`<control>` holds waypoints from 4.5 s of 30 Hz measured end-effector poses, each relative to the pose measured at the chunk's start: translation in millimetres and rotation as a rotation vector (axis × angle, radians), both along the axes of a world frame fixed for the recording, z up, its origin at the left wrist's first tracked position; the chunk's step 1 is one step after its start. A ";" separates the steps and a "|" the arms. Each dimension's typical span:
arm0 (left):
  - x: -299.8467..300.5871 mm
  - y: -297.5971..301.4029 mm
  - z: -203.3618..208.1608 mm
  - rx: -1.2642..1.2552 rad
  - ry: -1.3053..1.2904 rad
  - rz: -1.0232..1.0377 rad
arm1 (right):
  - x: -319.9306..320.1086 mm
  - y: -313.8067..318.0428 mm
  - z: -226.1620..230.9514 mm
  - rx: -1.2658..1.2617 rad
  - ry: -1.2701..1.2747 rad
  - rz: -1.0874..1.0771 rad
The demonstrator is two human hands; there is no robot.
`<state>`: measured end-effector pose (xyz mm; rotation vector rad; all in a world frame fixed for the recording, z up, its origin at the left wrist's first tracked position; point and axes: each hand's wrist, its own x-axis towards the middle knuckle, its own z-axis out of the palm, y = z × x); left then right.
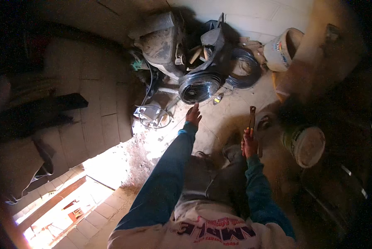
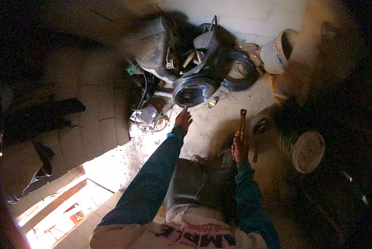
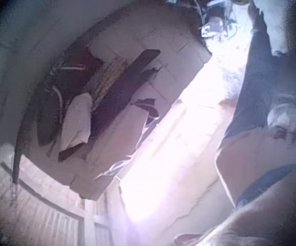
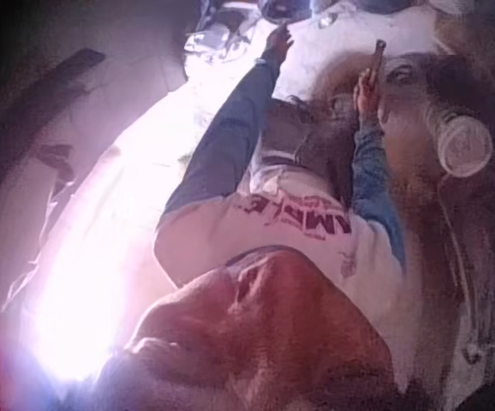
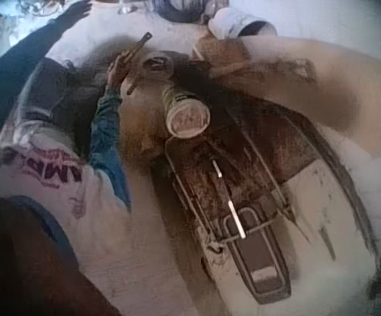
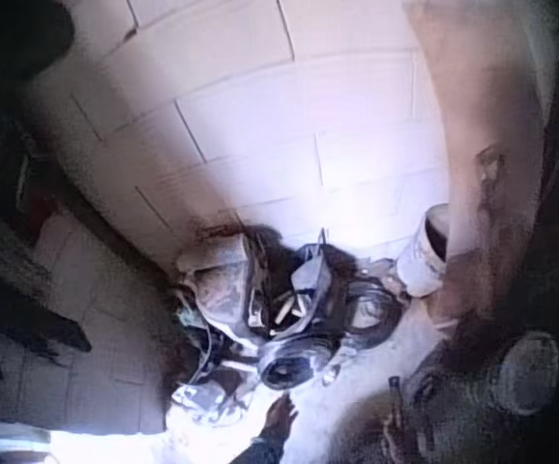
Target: The person holds a coil of wire and uses pliers to cut a small section of it.
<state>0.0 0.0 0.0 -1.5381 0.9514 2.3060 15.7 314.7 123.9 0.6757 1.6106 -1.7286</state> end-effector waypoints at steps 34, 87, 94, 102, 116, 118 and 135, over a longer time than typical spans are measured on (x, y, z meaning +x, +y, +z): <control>-104.1 38.0 -194.1 0.048 0.769 0.702 | -43.3 20.8 -140.5 -0.083 0.397 0.018; 145.0 142.5 -348.0 0.157 0.590 0.881 | -66.2 55.6 -414.0 0.072 0.190 0.162; 147.1 141.7 -347.8 0.139 0.588 0.837 | -82.7 38.4 -417.7 0.171 0.372 0.244; 151.0 142.9 -353.6 0.128 0.610 0.820 | -97.7 42.7 -432.4 0.140 0.202 0.262; 157.4 137.3 -358.2 0.094 0.597 0.785 | -88.7 47.9 -446.1 -0.009 0.288 0.075; 156.0 138.8 -356.6 0.108 0.591 0.785 | -97.2 51.9 -457.9 -0.019 0.287 0.101; 156.5 139.3 -359.4 0.115 0.582 0.788 | -104.1 55.7 -474.4 0.067 0.129 0.260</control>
